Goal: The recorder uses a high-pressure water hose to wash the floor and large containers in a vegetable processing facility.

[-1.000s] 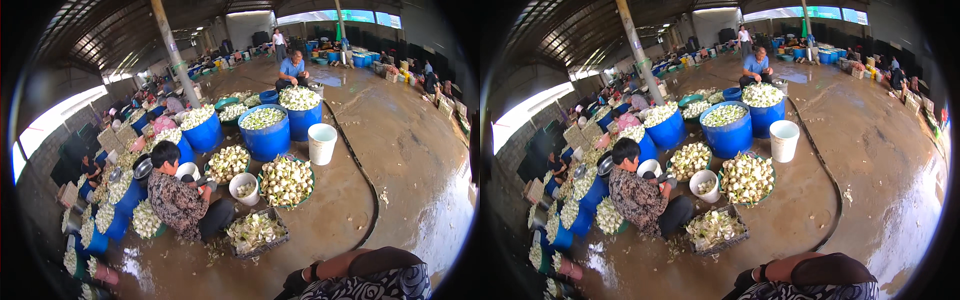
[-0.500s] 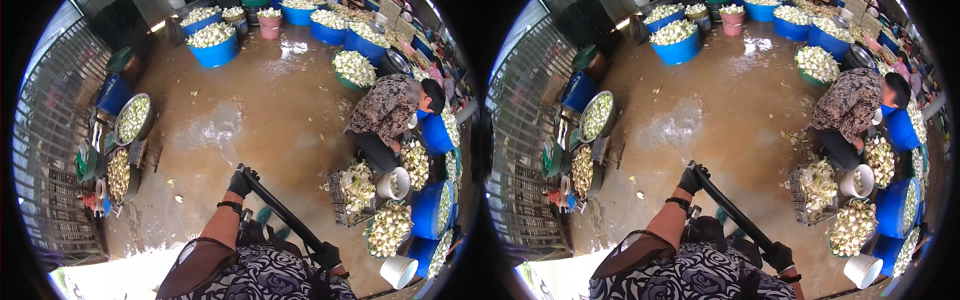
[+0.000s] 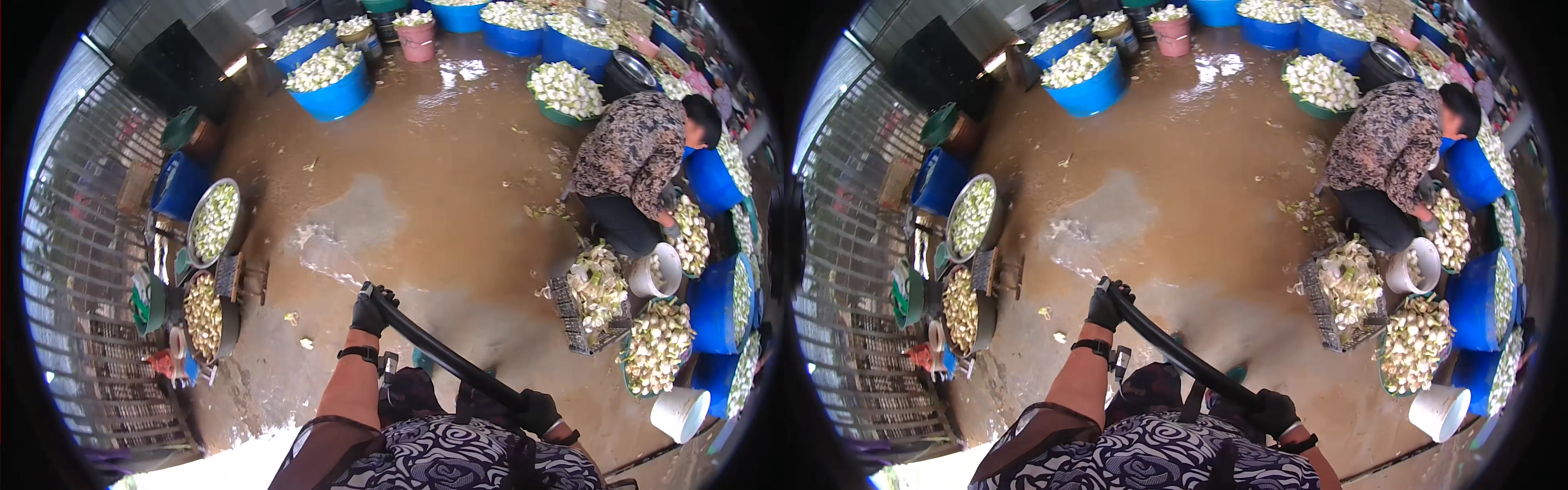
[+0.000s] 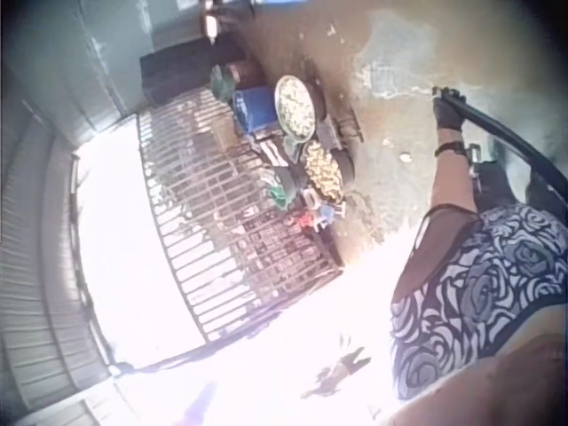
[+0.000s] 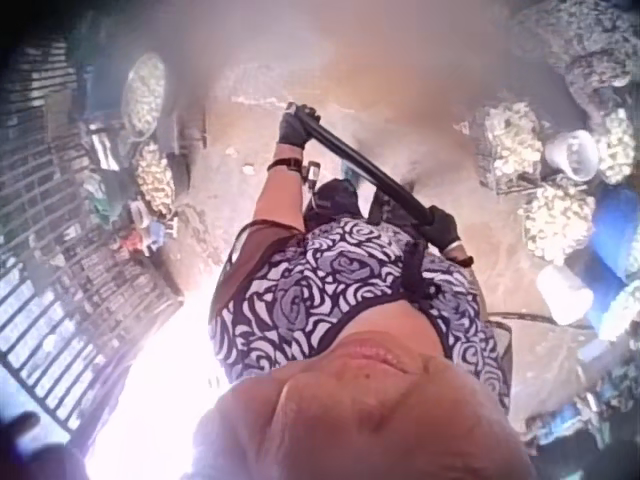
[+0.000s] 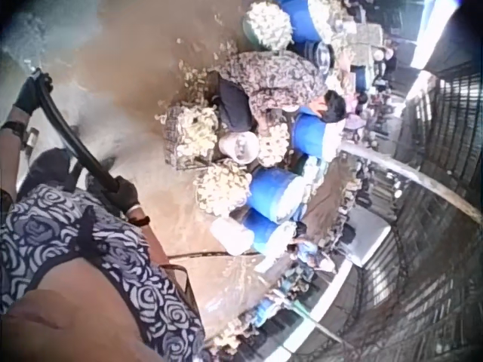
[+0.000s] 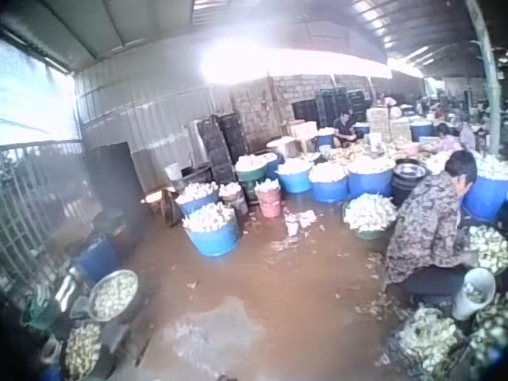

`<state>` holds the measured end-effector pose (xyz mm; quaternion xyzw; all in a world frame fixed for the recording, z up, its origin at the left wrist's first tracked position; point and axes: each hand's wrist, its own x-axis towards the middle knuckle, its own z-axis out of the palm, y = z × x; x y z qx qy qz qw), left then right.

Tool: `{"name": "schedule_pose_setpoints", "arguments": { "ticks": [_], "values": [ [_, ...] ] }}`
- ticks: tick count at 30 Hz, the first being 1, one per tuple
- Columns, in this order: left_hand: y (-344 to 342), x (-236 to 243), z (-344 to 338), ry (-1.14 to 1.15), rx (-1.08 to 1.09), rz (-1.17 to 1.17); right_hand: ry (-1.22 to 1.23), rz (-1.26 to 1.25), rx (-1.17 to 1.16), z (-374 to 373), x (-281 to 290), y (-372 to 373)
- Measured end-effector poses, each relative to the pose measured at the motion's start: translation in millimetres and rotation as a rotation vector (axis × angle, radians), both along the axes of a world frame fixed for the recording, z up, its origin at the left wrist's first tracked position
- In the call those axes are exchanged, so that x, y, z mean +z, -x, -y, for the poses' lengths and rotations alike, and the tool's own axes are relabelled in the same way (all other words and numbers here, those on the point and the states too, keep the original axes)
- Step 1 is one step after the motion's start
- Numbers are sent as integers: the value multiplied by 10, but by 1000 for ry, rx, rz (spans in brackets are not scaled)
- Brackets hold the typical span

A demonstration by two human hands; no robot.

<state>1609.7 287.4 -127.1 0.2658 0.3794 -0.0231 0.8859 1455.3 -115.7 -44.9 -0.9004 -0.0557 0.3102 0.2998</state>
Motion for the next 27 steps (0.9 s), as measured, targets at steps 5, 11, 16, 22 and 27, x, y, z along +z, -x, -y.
{"name": "schedule_pose_setpoints", "arguments": {
  "ticks": [5,11,16,22,27],
  "values": [
    [-393,-167,475,163,-156,-85,191,-67,-28,-25,388,125],
    [-759,-198,1306,442,-395,-96,427,-122,-288,-78,726,698],
    [-1247,248,1510,435,-524,47,399,-147,-642,-534,930,640],
    [-2252,1042,1803,81,-756,273,385,-68,-699,-768,584,87],
    [-3158,1346,2212,60,-803,411,93,90,-727,-464,585,-774]
  ]
}}
